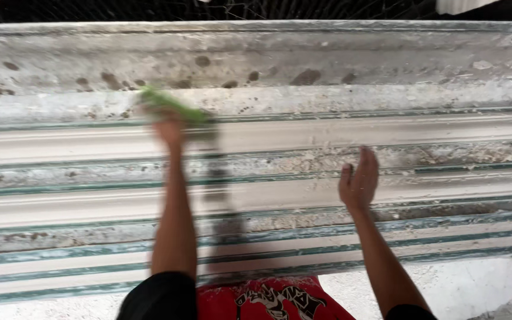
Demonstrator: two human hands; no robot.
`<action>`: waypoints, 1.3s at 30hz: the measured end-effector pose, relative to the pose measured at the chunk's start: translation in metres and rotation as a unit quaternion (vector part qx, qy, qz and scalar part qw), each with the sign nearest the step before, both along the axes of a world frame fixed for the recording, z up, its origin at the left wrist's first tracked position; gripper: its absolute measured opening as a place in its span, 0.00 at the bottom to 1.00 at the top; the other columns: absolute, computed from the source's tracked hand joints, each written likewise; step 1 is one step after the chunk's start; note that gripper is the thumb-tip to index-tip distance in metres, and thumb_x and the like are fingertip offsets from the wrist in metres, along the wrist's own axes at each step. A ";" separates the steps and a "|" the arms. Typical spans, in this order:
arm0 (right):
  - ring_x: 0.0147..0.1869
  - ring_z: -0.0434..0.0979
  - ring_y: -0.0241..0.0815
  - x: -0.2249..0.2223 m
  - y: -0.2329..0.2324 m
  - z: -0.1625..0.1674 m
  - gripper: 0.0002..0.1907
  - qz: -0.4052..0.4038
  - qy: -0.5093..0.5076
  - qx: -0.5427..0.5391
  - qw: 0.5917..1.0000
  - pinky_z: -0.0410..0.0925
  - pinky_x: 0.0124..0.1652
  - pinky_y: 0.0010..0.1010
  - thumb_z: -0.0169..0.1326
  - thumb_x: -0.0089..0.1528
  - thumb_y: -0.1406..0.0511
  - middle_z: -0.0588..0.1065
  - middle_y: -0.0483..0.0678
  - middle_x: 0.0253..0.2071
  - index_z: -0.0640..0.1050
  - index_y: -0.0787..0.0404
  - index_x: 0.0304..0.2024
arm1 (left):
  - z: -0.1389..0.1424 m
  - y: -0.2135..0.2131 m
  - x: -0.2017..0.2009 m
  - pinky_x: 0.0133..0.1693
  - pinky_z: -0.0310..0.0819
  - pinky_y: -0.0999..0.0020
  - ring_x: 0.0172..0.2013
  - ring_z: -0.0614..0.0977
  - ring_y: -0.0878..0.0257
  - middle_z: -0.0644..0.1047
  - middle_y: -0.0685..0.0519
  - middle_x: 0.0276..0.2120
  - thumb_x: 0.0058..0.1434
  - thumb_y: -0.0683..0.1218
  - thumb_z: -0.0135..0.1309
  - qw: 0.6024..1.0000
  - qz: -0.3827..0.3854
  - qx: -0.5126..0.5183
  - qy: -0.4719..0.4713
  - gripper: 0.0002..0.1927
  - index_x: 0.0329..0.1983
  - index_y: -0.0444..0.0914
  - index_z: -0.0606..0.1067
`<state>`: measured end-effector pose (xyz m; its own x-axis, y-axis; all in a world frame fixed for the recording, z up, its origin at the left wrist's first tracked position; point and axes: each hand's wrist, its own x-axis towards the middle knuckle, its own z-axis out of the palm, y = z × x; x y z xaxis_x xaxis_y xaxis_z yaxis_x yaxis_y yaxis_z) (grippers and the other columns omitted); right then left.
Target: The person cleans a long white molded trim piece by first scraping off dried residue with a metal scraper, then brushing the surface with a green brush to remove dust and debris. The person works along the length of the trim, moving from one end to the other.
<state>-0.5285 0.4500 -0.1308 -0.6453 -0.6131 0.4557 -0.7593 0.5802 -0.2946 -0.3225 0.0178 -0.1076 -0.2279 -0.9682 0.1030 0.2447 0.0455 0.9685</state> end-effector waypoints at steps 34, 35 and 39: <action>0.78 0.51 0.66 -0.213 0.163 -0.008 0.35 0.006 -0.124 -0.002 0.992 0.46 0.73 0.59 0.27 0.77 0.49 0.54 0.67 0.74 0.56 0.70 0.74 | 0.028 0.334 -0.249 0.74 0.60 0.48 0.77 0.56 0.50 0.54 0.42 0.78 0.67 0.40 0.51 0.924 -0.357 -0.083 0.109 0.37 0.78 0.40 0.53; 0.78 0.51 0.65 -0.211 0.162 -0.008 0.35 0.004 -0.116 -0.004 0.993 0.46 0.73 0.60 0.27 0.77 0.48 0.55 0.67 0.73 0.56 0.70 0.73 | 0.039 0.301 -0.217 0.78 0.44 0.53 0.79 0.55 0.56 0.57 0.53 0.77 0.75 0.41 0.48 0.912 -0.235 -0.337 -0.010 0.19 0.64 0.54 0.66; 0.78 0.51 0.66 -0.206 0.159 -0.009 0.37 0.010 -0.087 0.006 0.996 0.46 0.72 0.61 0.28 0.77 0.47 0.56 0.68 0.73 0.56 0.71 0.74 | 0.065 0.195 -0.039 0.53 0.85 0.49 0.64 0.76 0.45 0.64 0.38 0.69 0.81 0.59 0.44 0.983 -0.057 -0.169 -0.049 0.29 0.76 0.44 0.53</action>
<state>-0.7348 0.6092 -0.1394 -0.7014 -0.6315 0.3304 -0.7087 0.5691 -0.4169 -0.3619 0.2130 -0.0431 -0.3573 -0.8506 0.3859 0.1733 0.3456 0.9222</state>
